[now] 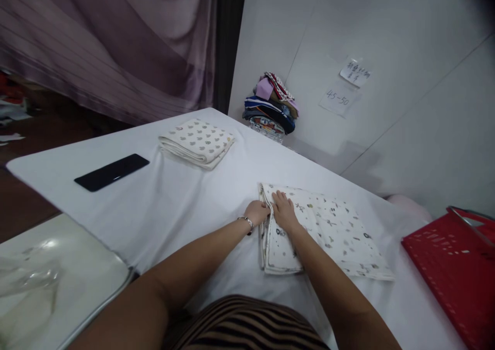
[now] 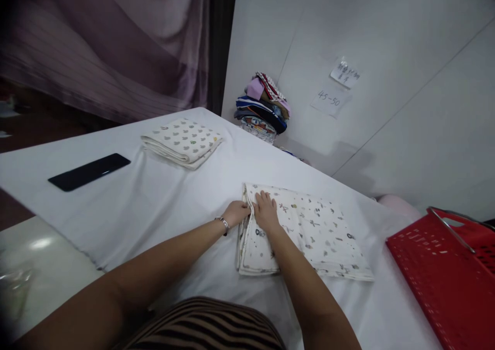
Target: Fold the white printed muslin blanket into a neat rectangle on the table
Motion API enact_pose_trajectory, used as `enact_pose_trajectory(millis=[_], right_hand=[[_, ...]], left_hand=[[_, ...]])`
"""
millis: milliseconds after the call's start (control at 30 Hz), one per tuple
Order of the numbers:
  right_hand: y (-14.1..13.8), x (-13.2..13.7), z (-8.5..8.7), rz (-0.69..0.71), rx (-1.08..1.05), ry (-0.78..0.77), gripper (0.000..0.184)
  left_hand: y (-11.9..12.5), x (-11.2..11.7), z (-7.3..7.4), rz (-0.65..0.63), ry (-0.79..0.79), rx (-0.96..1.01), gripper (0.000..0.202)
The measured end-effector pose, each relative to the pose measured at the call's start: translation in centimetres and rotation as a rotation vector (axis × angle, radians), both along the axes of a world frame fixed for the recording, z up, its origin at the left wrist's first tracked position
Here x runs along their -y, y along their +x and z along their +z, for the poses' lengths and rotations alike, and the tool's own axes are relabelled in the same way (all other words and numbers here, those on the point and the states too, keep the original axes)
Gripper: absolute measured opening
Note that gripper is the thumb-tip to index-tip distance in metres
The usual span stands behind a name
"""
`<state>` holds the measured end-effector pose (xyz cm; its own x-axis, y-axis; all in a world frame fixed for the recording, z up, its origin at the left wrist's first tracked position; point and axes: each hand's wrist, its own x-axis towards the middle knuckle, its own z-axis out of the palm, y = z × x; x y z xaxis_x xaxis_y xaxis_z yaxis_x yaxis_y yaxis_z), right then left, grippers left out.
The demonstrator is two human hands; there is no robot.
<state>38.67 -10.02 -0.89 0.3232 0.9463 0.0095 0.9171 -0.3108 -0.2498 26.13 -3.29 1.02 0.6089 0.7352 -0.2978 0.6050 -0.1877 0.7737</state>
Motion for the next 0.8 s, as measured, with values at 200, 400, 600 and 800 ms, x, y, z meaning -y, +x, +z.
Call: enact_pose_trajectory(millis=[200, 400, 600, 800], right_hand=[[-0.4, 0.2, 0.2, 0.003, 0.003, 0.019, 0.047], [-0.2, -0.6, 1.0, 0.01, -0.024, 0.036, 0.046], [0.2, -2.6, 1.7, 0.011, 0.02, 0.036, 0.047], [1.2, -3.2, 0.5, -0.004, 0.083, -0.025, 0.047]], left_hand=[[-0.3, -0.7, 0.0, 0.045, 0.039, -0.021, 0.025], [-0.3, -1.2, -0.3, 0.027, 0.043, -0.039, 0.024], [1.0, -2.6, -0.1, 0.041, 0.071, -0.043, 0.029], [1.3, -3.5, -0.3, 0.06, 0.08, -0.053, 0.026]])
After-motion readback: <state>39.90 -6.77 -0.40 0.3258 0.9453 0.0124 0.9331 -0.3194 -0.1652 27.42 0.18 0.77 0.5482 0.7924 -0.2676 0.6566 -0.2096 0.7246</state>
